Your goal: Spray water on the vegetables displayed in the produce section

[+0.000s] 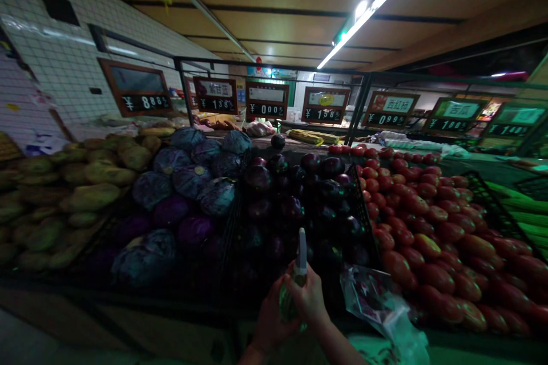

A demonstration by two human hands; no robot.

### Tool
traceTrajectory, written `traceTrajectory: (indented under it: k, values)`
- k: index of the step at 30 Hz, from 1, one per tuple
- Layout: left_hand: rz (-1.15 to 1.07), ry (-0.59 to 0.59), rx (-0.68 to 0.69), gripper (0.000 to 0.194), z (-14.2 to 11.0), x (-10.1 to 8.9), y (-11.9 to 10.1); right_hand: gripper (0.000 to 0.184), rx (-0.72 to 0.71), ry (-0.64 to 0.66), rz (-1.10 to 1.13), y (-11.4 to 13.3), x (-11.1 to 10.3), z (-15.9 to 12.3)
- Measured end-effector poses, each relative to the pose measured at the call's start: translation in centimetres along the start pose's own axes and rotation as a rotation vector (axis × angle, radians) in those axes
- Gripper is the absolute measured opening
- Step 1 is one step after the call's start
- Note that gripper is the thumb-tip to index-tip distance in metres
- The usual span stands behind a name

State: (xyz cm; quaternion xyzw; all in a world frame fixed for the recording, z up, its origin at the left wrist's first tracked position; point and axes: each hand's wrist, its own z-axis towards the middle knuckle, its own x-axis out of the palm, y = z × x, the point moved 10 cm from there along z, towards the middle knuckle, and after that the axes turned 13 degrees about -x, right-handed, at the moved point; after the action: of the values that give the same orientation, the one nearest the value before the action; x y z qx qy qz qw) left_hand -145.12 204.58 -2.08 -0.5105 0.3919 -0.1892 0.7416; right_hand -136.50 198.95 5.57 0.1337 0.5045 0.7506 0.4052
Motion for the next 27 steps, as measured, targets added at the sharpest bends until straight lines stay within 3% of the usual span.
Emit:
traceTrajectory:
  k: [16, 27]
  values:
    - [-0.027, 0.044, -0.088, 0.087, 0.1, 0.3, 1.2, 0.026, -0.014, -0.025, 0.007, 0.6, -0.3, 0.1]
    - [-0.012, 0.013, -0.079, 0.084, 0.1, 0.0, 0.4, 0.024, -0.029, -0.022, 0.037, 0.6, -0.3, 0.2]
